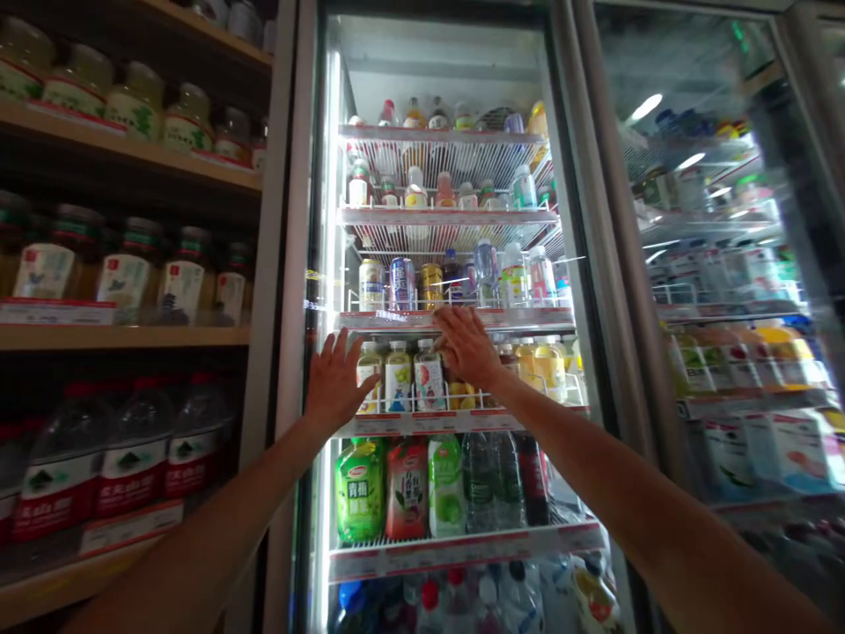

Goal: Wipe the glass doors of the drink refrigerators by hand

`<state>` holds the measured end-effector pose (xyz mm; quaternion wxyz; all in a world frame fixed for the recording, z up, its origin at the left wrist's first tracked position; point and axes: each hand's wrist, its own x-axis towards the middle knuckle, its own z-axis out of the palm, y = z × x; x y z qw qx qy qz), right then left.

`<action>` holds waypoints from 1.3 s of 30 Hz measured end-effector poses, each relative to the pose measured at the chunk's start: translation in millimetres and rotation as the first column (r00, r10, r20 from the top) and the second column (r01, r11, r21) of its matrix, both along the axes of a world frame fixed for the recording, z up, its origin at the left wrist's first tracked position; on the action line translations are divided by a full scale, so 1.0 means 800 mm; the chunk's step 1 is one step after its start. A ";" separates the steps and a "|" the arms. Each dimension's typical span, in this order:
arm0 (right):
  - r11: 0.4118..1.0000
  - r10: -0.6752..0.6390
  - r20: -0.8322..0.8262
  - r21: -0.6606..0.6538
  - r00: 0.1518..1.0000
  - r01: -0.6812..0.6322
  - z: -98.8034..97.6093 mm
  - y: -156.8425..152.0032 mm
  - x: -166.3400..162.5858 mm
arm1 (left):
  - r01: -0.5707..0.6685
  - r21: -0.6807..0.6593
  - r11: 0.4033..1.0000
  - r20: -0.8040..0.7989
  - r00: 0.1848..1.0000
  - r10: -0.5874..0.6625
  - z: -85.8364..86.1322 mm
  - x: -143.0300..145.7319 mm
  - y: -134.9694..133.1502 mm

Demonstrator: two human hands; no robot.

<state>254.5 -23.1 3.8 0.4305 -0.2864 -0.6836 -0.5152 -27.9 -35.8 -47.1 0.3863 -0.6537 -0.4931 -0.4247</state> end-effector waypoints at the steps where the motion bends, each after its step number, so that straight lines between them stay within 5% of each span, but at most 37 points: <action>1: 1.000 0.002 0.098 -0.022 0.995 0.000 0.002 0.000 -0.011 | -0.009 -0.003 1.000 -0.004 1.000 0.009 0.002 -0.002 -0.002; 3: 1.000 0.015 -0.042 -0.003 0.999 -0.015 0.012 0.001 -0.025 | -0.028 -0.015 1.000 0.008 1.000 0.028 0.005 -0.006 -0.005; 6: 0.998 0.052 -0.469 0.055 0.881 -0.030 0.025 0.005 -0.047 | -0.046 -0.040 0.998 0.003 0.999 0.046 0.008 -0.013 -0.007; 7: 0.998 0.058 -0.452 0.048 0.890 -0.041 0.025 0.006 -0.059 | -0.046 -0.042 0.998 -0.010 0.999 0.046 0.009 -0.015 -0.008; 9: 0.998 0.068 -0.124 -0.007 0.990 -0.069 0.016 0.007 -0.085 | -0.045 -0.035 0.998 -0.033 0.998 0.044 0.008 -0.023 -0.010; 11: 0.995 0.087 0.263 -0.066 0.961 -0.072 0.009 0.008 -0.109 | -0.052 -0.029 0.998 -0.039 0.998 0.051 0.006 -0.033 -0.013; 12: 0.994 0.091 0.327 -0.079 0.941 -0.069 0.010 0.008 -0.117 | -0.059 -0.026 0.998 -0.033 0.998 0.058 0.005 -0.039 -0.014; 15: 0.995 0.069 -0.054 -0.068 0.996 -0.072 0.031 0.007 -0.134 | -0.064 0.007 0.998 -0.030 0.997 0.064 0.004 -0.058 -0.020; 17: 0.994 0.059 -0.281 -0.069 0.958 -0.081 0.042 0.006 -0.150 | -0.053 0.045 0.998 -0.039 0.998 0.054 0.003 -0.069 -0.022; 20: 0.990 0.097 -0.017 -0.104 0.995 -0.098 0.032 0.005 -0.185 | -0.048 0.084 0.995 -0.029 0.998 0.050 0.000 -0.081 -0.024; 23: 0.986 0.146 0.401 -0.130 0.904 -0.102 0.016 0.005 -0.213 | -0.065 0.082 0.994 -0.020 0.998 0.067 -0.003 -0.092 -0.030; 25: 0.985 0.157 0.358 -0.125 0.921 -0.119 0.020 0.004 -0.222 | -0.081 0.068 0.994 -0.027 0.996 0.083 -0.004 -0.098 -0.036; 29: 0.985 0.139 -0.025 -0.096 0.990 -0.141 0.016 0.000 -0.233 | -0.099 0.068 0.993 -0.039 0.994 0.102 -0.008 -0.110 -0.044; 31: 0.981 0.166 0.181 -0.125 0.969 -0.145 -0.017 -0.003 -0.241 | -0.107 0.072 0.992 -0.039 0.993 0.110 -0.011 -0.117 -0.046; 35: 0.968 0.250 0.646 -0.194 0.721 -0.161 -0.076 -0.004 -0.246 | -0.125 0.062 0.990 -0.030 0.991 0.127 -0.021 -0.130 -0.050; 37: 0.970 0.238 0.563 -0.184 0.792 -0.161 -0.069 -0.005 -0.238 | -0.128 0.063 0.990 -0.034 0.991 0.131 -0.024 -0.132 -0.054; 39: 0.980 0.174 0.251 -0.143 0.952 -0.142 -0.050 -0.006 -0.228 | -0.126 0.058 0.990 -0.042 0.991 0.128 -0.026 -0.131 -0.057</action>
